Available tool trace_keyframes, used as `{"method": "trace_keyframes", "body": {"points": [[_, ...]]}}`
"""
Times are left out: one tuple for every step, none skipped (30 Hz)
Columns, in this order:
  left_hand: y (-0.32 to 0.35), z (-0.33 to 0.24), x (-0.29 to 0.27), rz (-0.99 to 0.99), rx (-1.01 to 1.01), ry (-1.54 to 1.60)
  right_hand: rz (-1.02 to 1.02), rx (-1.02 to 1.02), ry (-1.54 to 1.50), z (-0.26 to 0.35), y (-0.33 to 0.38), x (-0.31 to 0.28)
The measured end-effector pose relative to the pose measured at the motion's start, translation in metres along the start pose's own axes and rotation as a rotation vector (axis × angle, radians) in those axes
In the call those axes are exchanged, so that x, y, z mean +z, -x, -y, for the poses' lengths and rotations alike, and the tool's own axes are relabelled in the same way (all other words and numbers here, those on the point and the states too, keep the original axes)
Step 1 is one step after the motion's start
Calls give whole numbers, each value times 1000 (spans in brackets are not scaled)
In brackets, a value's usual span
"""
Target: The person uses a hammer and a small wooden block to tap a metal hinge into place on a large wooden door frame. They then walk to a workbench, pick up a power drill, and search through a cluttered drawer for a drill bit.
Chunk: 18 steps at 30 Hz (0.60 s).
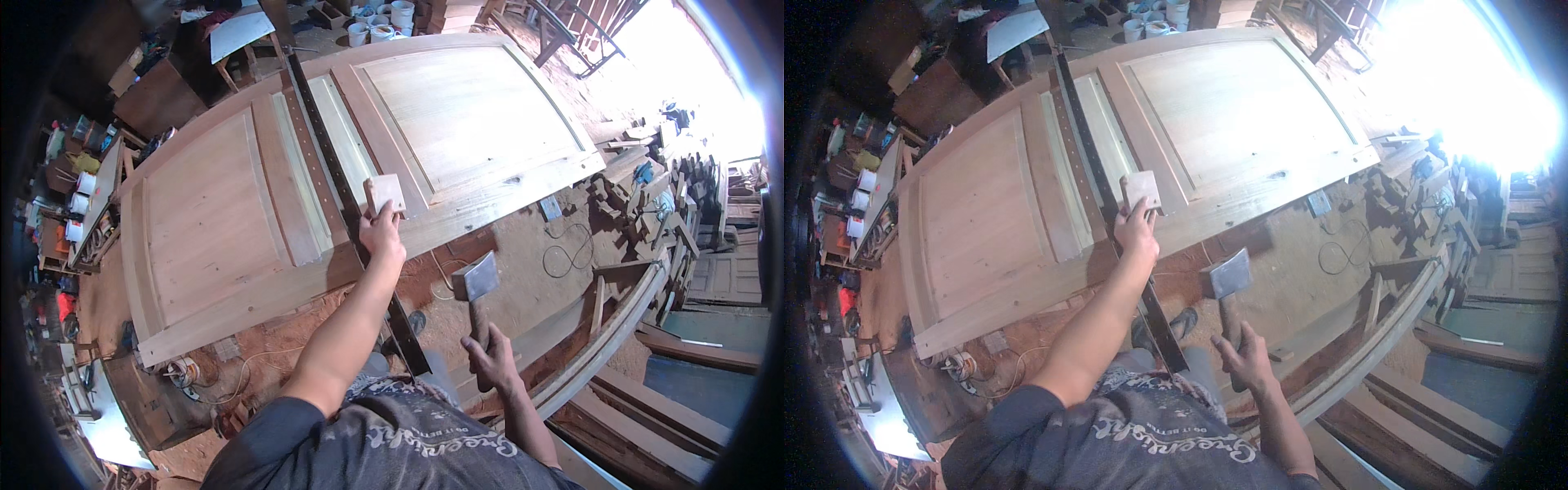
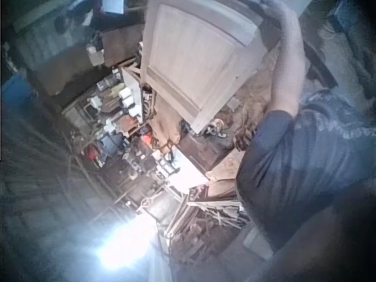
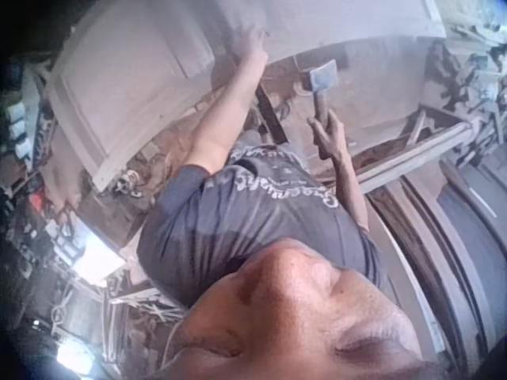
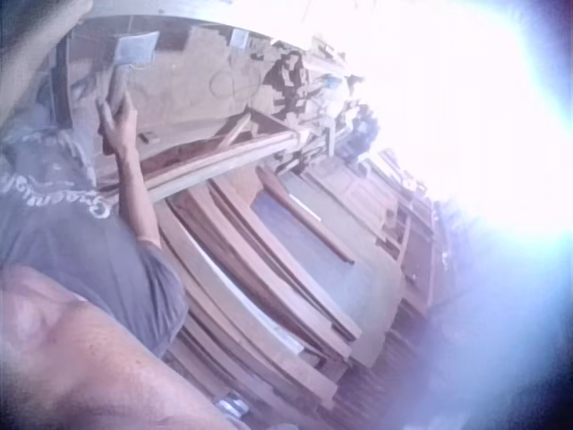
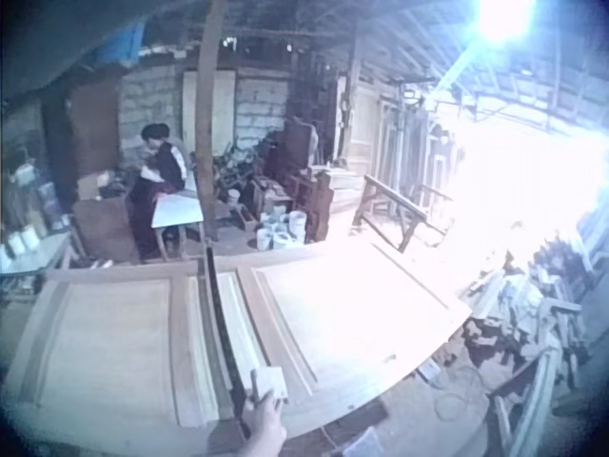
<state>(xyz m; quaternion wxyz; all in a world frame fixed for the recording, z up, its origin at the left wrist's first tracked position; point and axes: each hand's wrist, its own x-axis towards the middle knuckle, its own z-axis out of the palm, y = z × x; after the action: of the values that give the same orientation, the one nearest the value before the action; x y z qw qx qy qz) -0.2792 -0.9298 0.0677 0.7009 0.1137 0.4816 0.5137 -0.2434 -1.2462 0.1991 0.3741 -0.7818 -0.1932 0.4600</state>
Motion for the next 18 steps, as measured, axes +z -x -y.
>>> {"method": "trace_keyframes", "body": {"points": [[-8,10,11,-70,40,25,-32,8,-38,-2,-7,-4],[-18,22,11,-76,83,-11,-58,-4,-90,-8,-8,-8],[-30,30,8,-88,130,-44,-77,-17,-138,-15,-11,-9],[-33,42,5,-106,161,-81,-75,-31,-155,-20,-15,-15],[-25,41,12,-134,170,-175,-61,-32,-199,-20,-19,-19],[-14,41,16,-168,180,-266,-33,-2,-208,-24,-23,-31],[-12,37,23,-195,202,-361,-2,19,-228,-29,-32,-40],[-16,46,20,-292,249,-336,59,21,-181,-33,-42,-49],[-25,51,15,-292,294,-376,103,20,-153,-35,-58,-57],[-25,53,17,-293,319,-422,139,34,-119,-38,-76,-68],[-22,57,18,-294,341,-470,176,48,-84,-40,-95,-82],[-15,55,24,-297,337,-606,220,61,-38,-39,-118,-99],[-19,58,15,-307,396,-642,280,87,-5,-40,-138,-106],[-26,59,9,-313,451,-682,337,114,27,-38,-157,-113],[-22,60,0,-307,496,-720,394,107,58,-28,-173,-121],[-19,57,2,-337,532,-755,432,106,112,-16,-187,-129],[-21,62,0,-351,526,-772,468,49,165,-5,-202,-141],[-27,64,-3,-364,520,-790,496,-21,273,10,-216,-150]]}}
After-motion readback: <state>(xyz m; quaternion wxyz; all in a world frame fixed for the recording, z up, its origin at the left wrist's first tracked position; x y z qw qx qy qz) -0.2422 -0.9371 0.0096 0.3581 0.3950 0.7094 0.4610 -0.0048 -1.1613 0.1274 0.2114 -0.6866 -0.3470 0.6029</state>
